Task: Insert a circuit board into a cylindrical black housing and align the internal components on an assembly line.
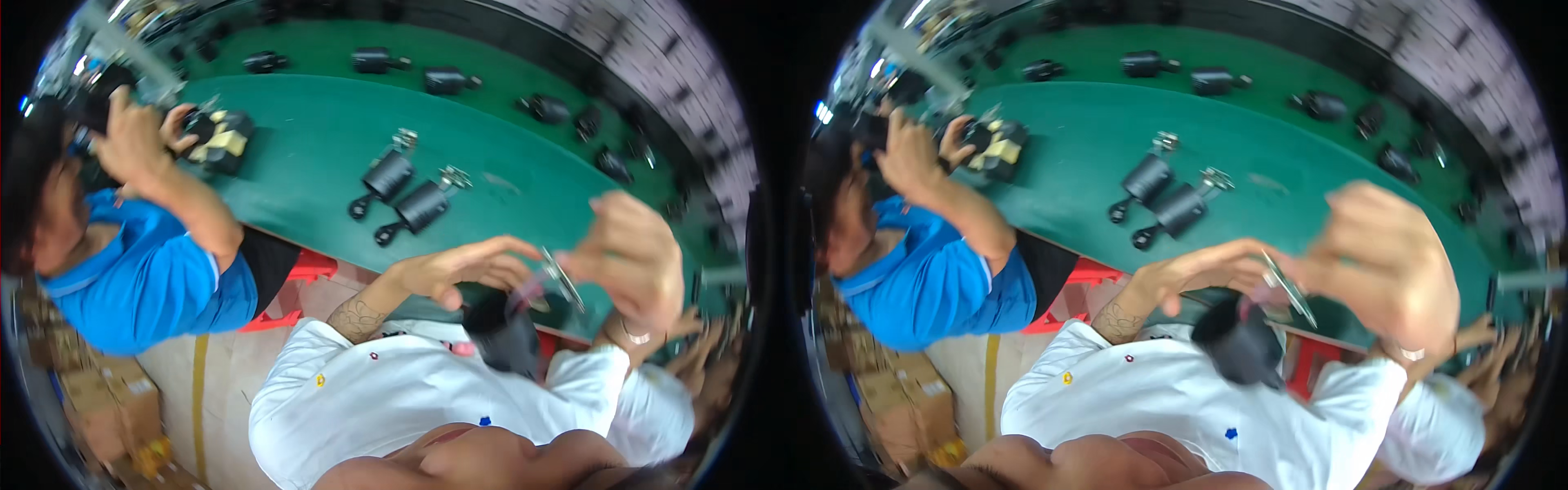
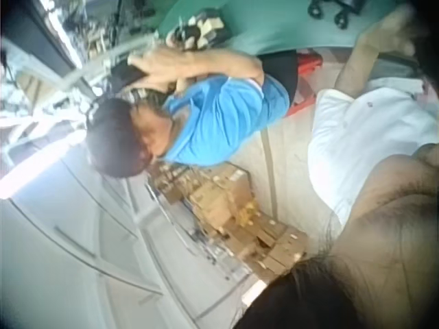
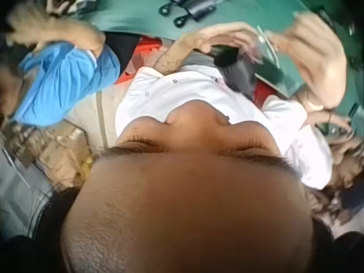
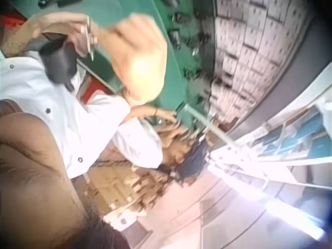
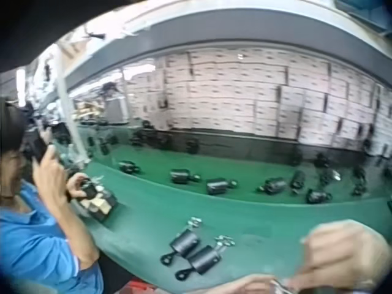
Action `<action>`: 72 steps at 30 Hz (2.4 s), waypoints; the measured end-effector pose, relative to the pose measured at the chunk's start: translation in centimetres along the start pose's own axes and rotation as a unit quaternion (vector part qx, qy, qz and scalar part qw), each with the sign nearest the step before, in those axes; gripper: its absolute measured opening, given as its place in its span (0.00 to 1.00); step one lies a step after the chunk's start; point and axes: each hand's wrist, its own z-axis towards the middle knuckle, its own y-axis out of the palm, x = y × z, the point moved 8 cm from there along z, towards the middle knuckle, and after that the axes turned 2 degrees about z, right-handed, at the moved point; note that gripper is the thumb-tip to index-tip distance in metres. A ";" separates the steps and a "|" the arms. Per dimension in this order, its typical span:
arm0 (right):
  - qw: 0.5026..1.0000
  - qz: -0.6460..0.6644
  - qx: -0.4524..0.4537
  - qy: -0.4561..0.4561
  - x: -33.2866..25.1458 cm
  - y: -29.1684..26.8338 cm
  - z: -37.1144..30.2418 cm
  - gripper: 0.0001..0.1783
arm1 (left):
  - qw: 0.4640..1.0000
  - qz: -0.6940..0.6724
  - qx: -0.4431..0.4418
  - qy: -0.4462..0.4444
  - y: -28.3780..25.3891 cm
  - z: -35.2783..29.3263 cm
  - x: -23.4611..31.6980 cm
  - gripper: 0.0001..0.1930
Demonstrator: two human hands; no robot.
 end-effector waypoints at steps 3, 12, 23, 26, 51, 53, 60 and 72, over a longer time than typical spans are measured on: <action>0.997 0.057 -0.031 0.031 3.2 2.0 -1.4 0.08 | 0.995 -0.079 -0.054 -0.012 1.0 -1.2 -2.8 0.51; 0.965 0.194 0.072 0.161 7.2 6.1 -7.8 0.10 | 0.989 -0.137 -0.050 -0.002 0.7 -1.6 -4.8 0.48; 0.970 -0.032 0.024 0.241 5.9 7.2 -10.6 0.19 | 0.975 0.133 0.173 0.031 -0.5 -2.9 -5.0 0.44; 0.962 -0.020 -0.019 0.273 6.1 7.2 -10.5 0.20 | 0.963 0.230 0.121 0.069 0.0 -2.4 -4.2 0.44; 0.918 0.222 0.246 0.220 7.9 10.1 -13.5 0.07 | 0.948 -0.317 -0.020 0.002 0.9 -2.2 -7.1 0.46; 0.919 0.239 0.187 0.251 8.7 12.3 -13.6 0.04 | 0.984 -0.173 0.023 0.019 0.7 -2.7 -6.9 0.44; 0.672 0.522 0.344 0.396 8.4 20.9 -15.8 0.09 | 0.996 -0.031 0.078 0.027 0.0 -3.3 -6.7 0.41; 0.526 0.565 0.494 0.400 7.7 20.4 -18.0 0.08 | 0.971 0.185 0.102 0.113 -0.4 -2.7 -5.9 0.42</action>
